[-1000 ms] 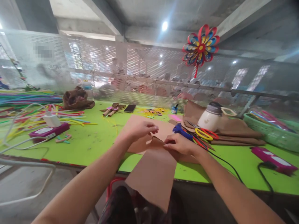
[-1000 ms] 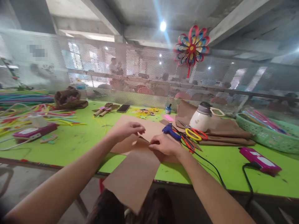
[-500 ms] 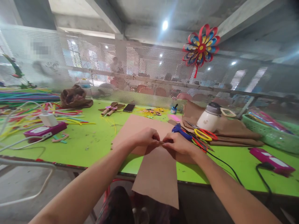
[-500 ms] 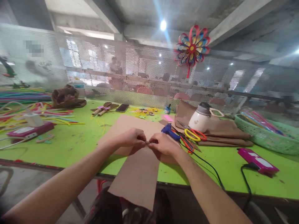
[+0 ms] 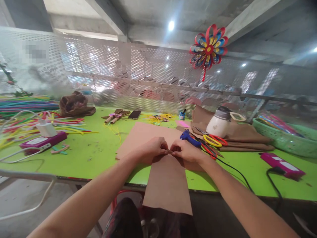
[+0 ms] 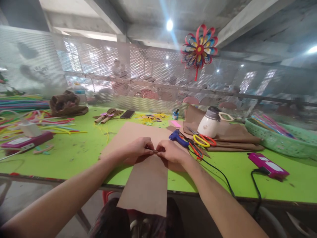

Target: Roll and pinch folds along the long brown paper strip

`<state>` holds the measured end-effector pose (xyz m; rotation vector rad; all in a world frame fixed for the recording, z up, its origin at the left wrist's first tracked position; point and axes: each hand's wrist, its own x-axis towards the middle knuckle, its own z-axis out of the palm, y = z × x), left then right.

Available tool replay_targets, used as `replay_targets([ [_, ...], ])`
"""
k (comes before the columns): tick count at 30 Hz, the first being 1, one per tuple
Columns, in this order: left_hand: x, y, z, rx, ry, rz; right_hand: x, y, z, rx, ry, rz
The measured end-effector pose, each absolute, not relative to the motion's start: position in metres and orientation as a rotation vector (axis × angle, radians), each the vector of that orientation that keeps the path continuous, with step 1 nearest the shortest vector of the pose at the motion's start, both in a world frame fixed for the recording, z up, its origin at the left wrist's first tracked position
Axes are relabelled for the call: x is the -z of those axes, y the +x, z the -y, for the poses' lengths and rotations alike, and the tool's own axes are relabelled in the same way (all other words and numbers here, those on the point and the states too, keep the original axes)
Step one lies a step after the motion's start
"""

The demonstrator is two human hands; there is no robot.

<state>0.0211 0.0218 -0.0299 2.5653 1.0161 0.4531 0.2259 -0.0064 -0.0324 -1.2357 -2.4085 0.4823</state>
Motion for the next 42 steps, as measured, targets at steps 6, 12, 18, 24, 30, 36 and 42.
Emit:
replay_targets([
  [6,0.031,0.023,-0.022,-0.46,2.519,-1.064,0.029,0.221,0.011,-0.429,-1.264,2.421],
  [12,0.026,0.023,-0.023,-0.384,2.538,-1.047,0.026,0.218,0.013,-0.453,-1.296,2.398],
  [18,0.026,0.023,-0.022,-0.371,2.522,-1.059,0.027,0.221,0.017,-0.442,-1.249,2.42],
  [24,0.021,0.024,-0.017,-0.307,2.594,-1.052,0.031,0.219,0.018,-0.32,-1.216,2.447],
  [30,0.021,0.025,-0.016,-0.303,2.743,-1.011,0.029,0.223,0.009,-0.243,-1.221,2.572],
  [36,0.027,0.019,-0.015,-0.344,2.668,-0.994,0.032,0.234,0.0,-0.344,-1.208,2.627],
  [42,0.026,0.009,-0.006,-0.466,2.515,-0.997,0.037,0.247,0.004,-0.382,-1.128,2.595],
])
